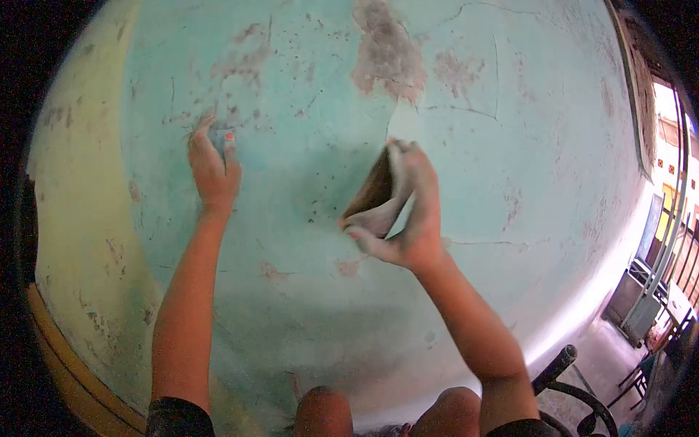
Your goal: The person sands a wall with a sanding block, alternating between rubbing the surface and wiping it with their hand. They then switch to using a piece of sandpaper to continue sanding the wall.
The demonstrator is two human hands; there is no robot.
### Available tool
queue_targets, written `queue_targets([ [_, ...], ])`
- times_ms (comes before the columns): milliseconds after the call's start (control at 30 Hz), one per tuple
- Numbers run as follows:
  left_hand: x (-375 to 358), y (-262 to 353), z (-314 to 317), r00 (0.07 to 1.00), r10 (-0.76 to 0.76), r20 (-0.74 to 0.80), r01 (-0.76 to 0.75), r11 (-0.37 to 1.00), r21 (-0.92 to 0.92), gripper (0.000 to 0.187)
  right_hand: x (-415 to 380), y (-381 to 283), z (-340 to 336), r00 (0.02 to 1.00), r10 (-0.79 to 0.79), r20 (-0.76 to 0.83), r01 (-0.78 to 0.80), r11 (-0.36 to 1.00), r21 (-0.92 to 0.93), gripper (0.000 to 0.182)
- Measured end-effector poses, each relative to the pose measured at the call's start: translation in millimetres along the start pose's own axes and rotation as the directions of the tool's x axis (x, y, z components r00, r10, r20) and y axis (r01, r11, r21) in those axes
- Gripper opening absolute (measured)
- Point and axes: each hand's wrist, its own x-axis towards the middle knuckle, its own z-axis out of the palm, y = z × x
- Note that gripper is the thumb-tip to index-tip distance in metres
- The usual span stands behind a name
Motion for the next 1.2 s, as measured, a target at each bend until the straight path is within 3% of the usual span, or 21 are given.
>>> queue_targets([
  [33, -0.1, 0.5, 0.8, 1.0, 0.003, 0.007, -0.003, 1.0, -0.004, 0.04, -4.5, -3.9, 0.2, 0.994, 0.045, -0.096, -0.042, 0.999, 0.035, 0.121],
  [67, 0.9, 1.1, 0.4, 1.0, 0.001, 0.009, -0.001, 1.0, -0.013, 0.04, -10.1, -10.0, 9.8, 0.918, 0.308, -0.248, -0.21, 0.911, 0.354, 0.122],
  [133, 2.2, -0.6, -0.5, 1.0, 0.004, 0.021, -0.004, 1.0, -0.003, 0.041, -14.4, -34.8, 10.8, 0.826, 0.518, -0.223, -0.337, 0.77, 0.542, 0.116],
  [200, 3.0, -0.9, -0.4, 0.998, 0.068, 0.01, -0.068, 0.997, 0.039, 0.043, -26.9, -53.4, 21.7, 0.774, 0.599, -0.207, -0.39, 0.708, 0.589, 0.112],
  [267, 2.5, 0.1, -0.5, 0.998, 0.057, 0.029, -0.058, 0.998, 0.029, 0.042, -40.3, -68.0, 32.0, 0.639, 0.767, -0.048, -0.272, 0.285, 0.919, 0.107],
  [300, 3.3, 1.0, 1.1, 0.999, 0.032, 0.016, -0.032, 0.999, 0.001, 0.042, -38.3, -75.5, 35.4, 0.554, 0.831, 0.041, -0.222, 0.101, 0.97, 0.103],
  [333, 3.6, 0.2, 1.5, 0.999, 0.03, 0.038, -0.03, 1.0, -0.001, 0.042, -41.1, -77.9, 39.9, 0.536, 0.843, 0.046, -0.228, 0.093, 0.969, 0.103],
  [400, 3.3, -2.0, 3.1, 0.998, 0.068, 0.001, -0.068, 0.998, 0.01, 0.042, -45.2, -80.8, 44.9, 0.652, 0.692, 0.31, 0.021, -0.425, 0.905, 0.106],
  [467, 3.1, -4.2, 3.7, 0.998, 0.06, 0.01, -0.06, 0.998, 0.016, 0.043, -44.7, -88.0, 46.2, 0.607, 0.703, 0.37, -0.003, -0.464, 0.886, 0.109],
  [533, 2.5, -3.7, 4.4, 0.998, 0.055, 0.007, -0.055, 0.998, 0.023, 0.043, -44.8, -89.0, 47.0, 0.71, 0.615, 0.344, 0.001, -0.489, 0.872, 0.108],
  [567, 1.9, -3.9, 4.7, 0.999, 0.054, 0.006, -0.054, 0.998, 0.018, 0.044, -43.7, -91.0, 45.7, 0.705, 0.619, 0.348, -0.004, -0.486, 0.874, 0.108],
  [633, 1.6, -3.8, 4.9, 0.999, 0.052, -0.004, -0.052, 0.999, 0.016, 0.045, -38.4, -93.0, 44.5, 0.784, 0.546, 0.295, 0.021, -0.499, 0.867, 0.107],
  [767, 2.9, -2.8, 5.7, 0.996, 0.085, -0.013, -0.084, 0.994, 0.064, 0.045, -39.3, -90.0, 37.8, 0.721, 0.597, 0.352, 0.084, -0.579, 0.811, 0.108],
  [833, 2.3, -1.5, 4.3, 0.995, 0.097, -0.008, -0.096, 0.992, 0.083, 0.046, -40.1, -88.2, 37.3, 0.615, 0.689, 0.383, 0.136, -0.572, 0.809, 0.108],
  [933, 1.5, 0.4, 5.4, 0.997, 0.075, 0.022, -0.077, 0.983, 0.165, 0.046, -44.8, -83.6, 42.7, 0.547, 0.729, 0.412, 0.156, -0.572, 0.805, 0.103],
  [967, 2.7, 2.3, 4.9, 0.997, 0.068, 0.019, -0.07, 0.988, 0.139, 0.045, -48.1, -81.7, 45.6, 0.56, 0.719, 0.411, 0.154, -0.578, 0.801, 0.103],
  [1033, 4.3, 5.3, 3.2, 0.998, 0.064, 0.013, -0.065, 0.99, 0.123, 0.045, -54.9, -81.5, 49.0, 0.681, 0.659, 0.318, 0.079, -0.499, 0.863, 0.104],
  [1200, 3.9, 9.8, -0.6, 0.998, 0.021, 0.06, -0.031, 0.985, 0.171, 0.044, -47.3, -87.8, 41.5, 0.673, 0.661, 0.332, 0.051, -0.489, 0.871, 0.102],
])
